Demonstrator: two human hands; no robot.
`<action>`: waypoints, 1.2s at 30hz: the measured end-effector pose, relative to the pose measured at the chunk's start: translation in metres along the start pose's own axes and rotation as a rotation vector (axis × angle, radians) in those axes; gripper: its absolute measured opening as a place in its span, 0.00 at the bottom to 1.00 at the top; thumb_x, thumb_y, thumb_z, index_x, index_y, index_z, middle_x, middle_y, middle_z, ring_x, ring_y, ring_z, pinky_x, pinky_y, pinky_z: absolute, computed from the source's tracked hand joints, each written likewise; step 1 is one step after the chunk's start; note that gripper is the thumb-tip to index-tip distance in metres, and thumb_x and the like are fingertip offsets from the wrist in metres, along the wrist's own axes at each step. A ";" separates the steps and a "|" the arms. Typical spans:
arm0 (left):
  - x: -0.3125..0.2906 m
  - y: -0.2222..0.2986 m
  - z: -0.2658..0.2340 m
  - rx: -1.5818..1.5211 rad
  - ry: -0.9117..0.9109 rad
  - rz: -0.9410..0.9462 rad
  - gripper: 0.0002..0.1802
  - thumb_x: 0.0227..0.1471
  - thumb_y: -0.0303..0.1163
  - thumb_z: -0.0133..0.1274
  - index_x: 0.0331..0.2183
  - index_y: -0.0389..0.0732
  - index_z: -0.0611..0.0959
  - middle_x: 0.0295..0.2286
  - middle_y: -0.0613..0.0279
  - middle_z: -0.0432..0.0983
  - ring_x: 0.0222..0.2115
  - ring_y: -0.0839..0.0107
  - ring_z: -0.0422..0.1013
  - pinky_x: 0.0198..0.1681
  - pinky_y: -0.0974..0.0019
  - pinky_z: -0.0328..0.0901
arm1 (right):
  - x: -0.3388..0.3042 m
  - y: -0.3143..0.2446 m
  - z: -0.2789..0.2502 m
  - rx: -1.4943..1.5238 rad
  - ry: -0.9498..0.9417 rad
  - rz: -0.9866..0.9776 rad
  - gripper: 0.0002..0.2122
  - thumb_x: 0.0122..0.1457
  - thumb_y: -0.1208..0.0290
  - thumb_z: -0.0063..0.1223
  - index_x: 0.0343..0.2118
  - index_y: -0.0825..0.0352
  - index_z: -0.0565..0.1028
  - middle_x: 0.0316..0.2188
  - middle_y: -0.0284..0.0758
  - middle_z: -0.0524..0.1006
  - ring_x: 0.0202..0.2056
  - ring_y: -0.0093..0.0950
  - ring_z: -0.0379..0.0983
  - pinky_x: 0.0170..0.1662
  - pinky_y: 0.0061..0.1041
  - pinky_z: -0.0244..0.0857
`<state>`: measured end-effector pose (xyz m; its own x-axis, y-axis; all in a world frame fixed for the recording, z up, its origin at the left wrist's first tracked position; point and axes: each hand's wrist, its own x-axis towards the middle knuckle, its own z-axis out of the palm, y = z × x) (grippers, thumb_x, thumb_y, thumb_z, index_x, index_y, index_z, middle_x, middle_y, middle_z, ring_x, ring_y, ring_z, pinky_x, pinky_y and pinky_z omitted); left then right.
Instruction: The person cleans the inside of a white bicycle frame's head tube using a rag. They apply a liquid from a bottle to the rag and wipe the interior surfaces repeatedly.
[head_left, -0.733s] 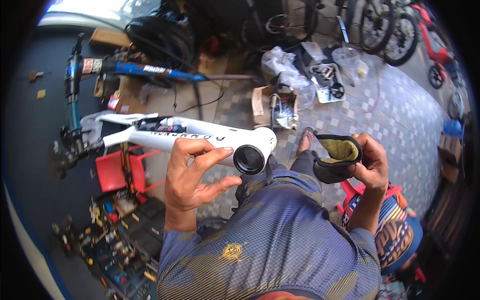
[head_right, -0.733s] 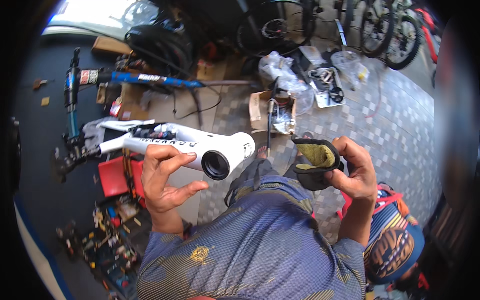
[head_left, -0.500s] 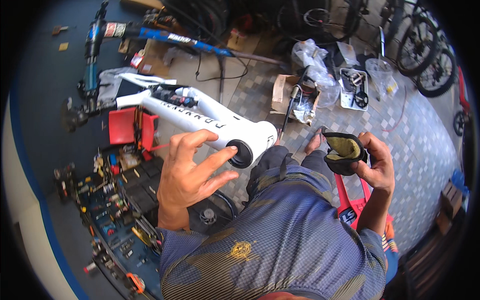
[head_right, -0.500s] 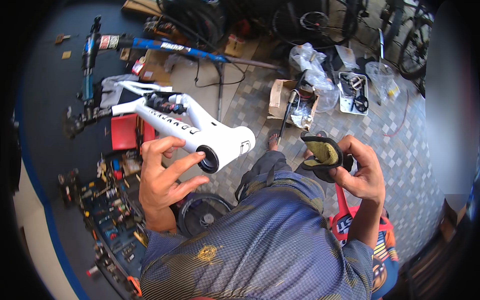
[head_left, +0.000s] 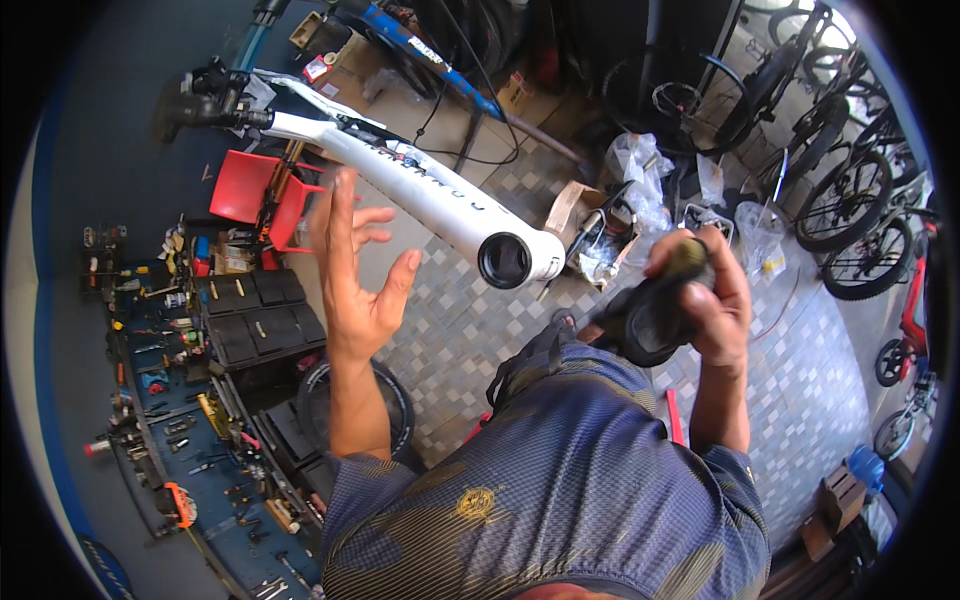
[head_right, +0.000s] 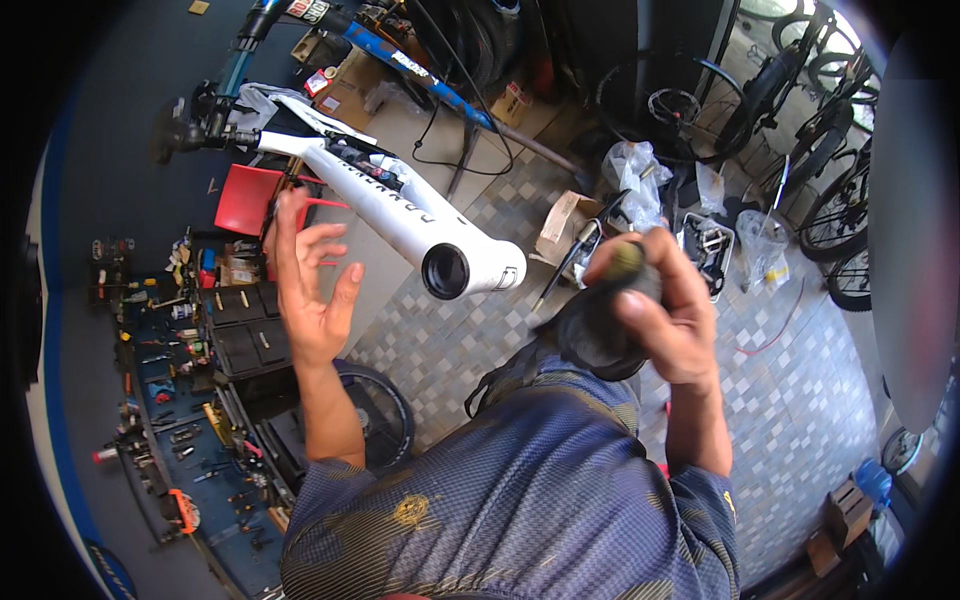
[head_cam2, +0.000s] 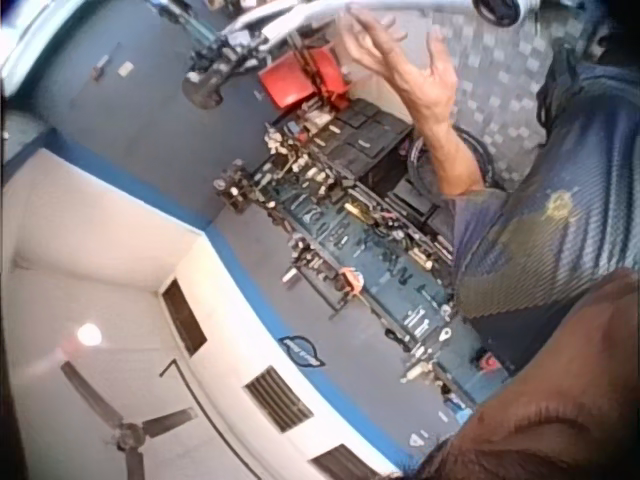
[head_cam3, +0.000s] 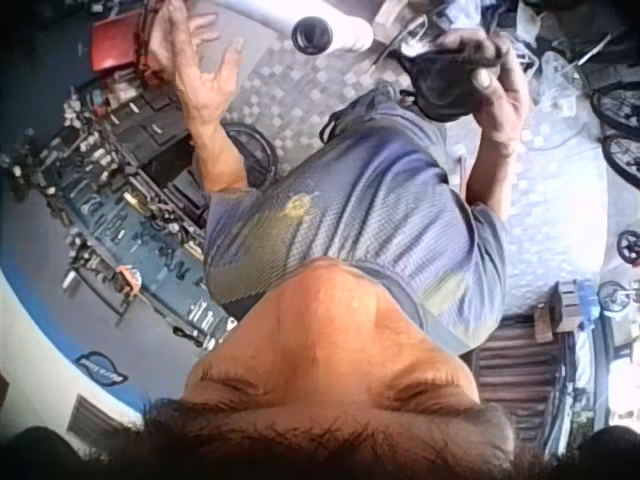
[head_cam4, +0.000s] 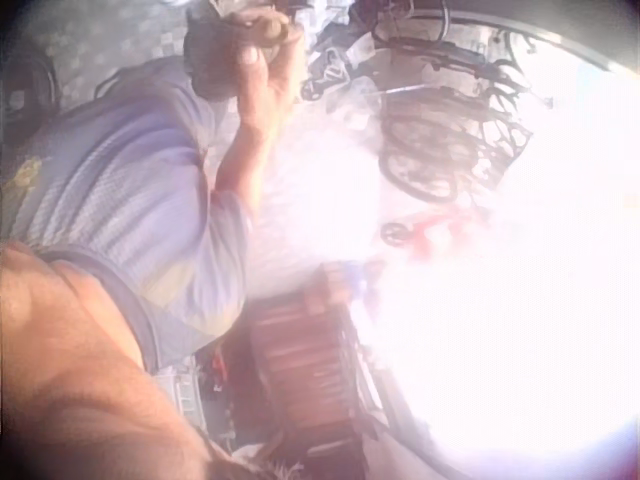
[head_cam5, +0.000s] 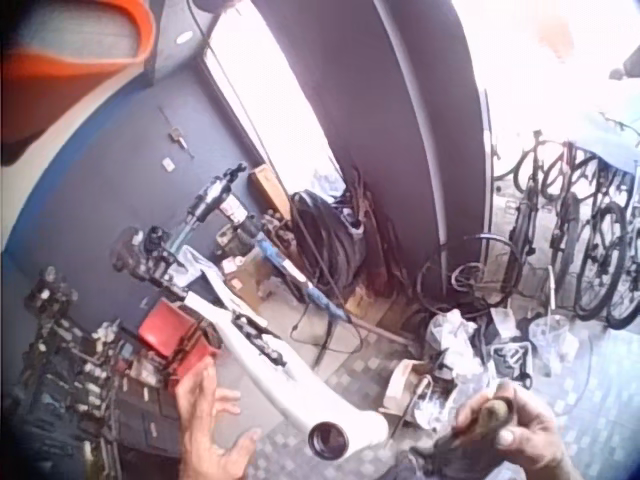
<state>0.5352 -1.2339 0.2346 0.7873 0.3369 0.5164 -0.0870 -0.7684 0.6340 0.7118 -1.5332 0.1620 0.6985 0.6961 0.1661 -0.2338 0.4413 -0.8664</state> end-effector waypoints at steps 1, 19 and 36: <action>-0.002 -0.009 0.007 -0.150 0.035 -0.019 0.38 0.54 0.26 0.62 0.65 0.37 0.68 0.59 0.44 0.66 0.44 0.63 0.75 0.47 0.62 0.68 | 0.003 0.001 0.015 -0.126 -0.012 -0.026 0.11 0.61 0.69 0.60 0.40 0.67 0.71 0.41 0.35 0.76 0.40 0.23 0.72 0.46 0.22 0.66; 0.034 -0.056 0.083 -0.426 0.108 -0.042 0.14 0.69 0.34 0.48 0.50 0.36 0.79 0.33 0.58 0.82 0.34 0.73 0.77 0.44 0.68 0.72 | -0.020 -0.005 -0.004 -0.645 0.625 -0.292 0.17 0.63 0.74 0.61 0.53 0.73 0.76 0.41 0.32 0.75 0.43 0.20 0.73 0.48 0.20 0.69; 0.042 -0.034 0.104 -0.033 -0.036 -0.074 0.23 0.72 0.43 0.40 0.40 0.36 0.83 0.15 0.64 0.73 0.14 0.76 0.72 0.21 0.70 0.64 | 0.052 0.171 0.081 -0.662 0.514 -0.437 0.10 0.69 0.67 0.44 0.35 0.68 0.68 0.31 0.48 0.71 0.34 0.50 0.65 0.39 0.47 0.58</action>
<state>0.6345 -1.2501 0.1750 0.8137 0.3718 0.4468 -0.0474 -0.7236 0.6886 0.6532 -1.3756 0.0603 0.8829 0.1407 0.4480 0.4404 0.0831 -0.8939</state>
